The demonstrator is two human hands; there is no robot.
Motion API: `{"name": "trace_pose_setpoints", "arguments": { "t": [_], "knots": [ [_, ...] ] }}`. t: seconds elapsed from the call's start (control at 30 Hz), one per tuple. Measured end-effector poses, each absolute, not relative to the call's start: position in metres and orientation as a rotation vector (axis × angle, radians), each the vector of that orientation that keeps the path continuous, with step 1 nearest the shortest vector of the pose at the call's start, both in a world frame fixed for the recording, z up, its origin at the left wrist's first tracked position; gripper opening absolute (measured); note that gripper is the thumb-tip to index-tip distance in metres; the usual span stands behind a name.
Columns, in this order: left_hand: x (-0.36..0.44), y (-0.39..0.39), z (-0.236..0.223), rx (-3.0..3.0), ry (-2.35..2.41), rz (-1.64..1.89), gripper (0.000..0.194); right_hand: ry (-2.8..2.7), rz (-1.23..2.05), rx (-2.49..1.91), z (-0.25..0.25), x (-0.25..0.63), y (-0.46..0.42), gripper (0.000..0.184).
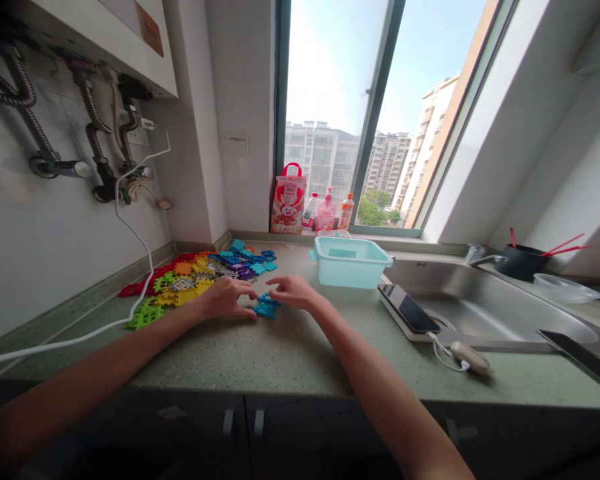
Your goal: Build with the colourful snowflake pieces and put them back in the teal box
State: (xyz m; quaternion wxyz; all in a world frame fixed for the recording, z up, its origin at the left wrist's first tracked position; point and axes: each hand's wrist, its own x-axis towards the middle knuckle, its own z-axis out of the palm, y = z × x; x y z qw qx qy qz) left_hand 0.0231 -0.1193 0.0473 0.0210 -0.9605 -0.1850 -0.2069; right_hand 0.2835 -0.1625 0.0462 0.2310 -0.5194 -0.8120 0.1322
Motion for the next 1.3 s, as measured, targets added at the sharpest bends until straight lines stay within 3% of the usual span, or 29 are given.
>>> {"name": "trace_pose_setpoints", "arguments": {
  "t": [0.1, 0.27, 0.43, 0.8, 1.03, 1.3],
  "knots": [
    [0.01, -0.106, 0.051, -2.873, -0.702, -0.75, 0.041, -2.123, 0.417, -1.468, 0.036, 0.3, -0.153, 0.045],
    [0.012, -0.09, 0.048, -2.653, -0.88, -0.697, 0.034, -2.149, 0.186, -1.589, 0.016, 0.31, -0.137, 0.059],
    [0.027, -0.076, 0.036, -2.677, -0.855, -0.44, 0.033, -2.198, 0.044, -1.557, 0.008, 0.305, -0.13, 0.052],
    [-0.008, -0.047, 0.043, -2.638, -0.932, -0.271, 0.032, -2.168, 0.045, -1.492, -0.001, 0.31, -0.121, 0.037],
    [0.052, -0.043, 0.05, -2.567, -0.901, -0.237, 0.044, -2.159, 0.052, -1.471, 0.0, 0.311, -0.123, 0.036],
    [0.053, -0.053, 0.029, -2.682, -0.6, -0.356, 0.026, -2.207, -0.07, -1.576, -0.003, 0.317, -0.121, 0.053]
  ]
}}
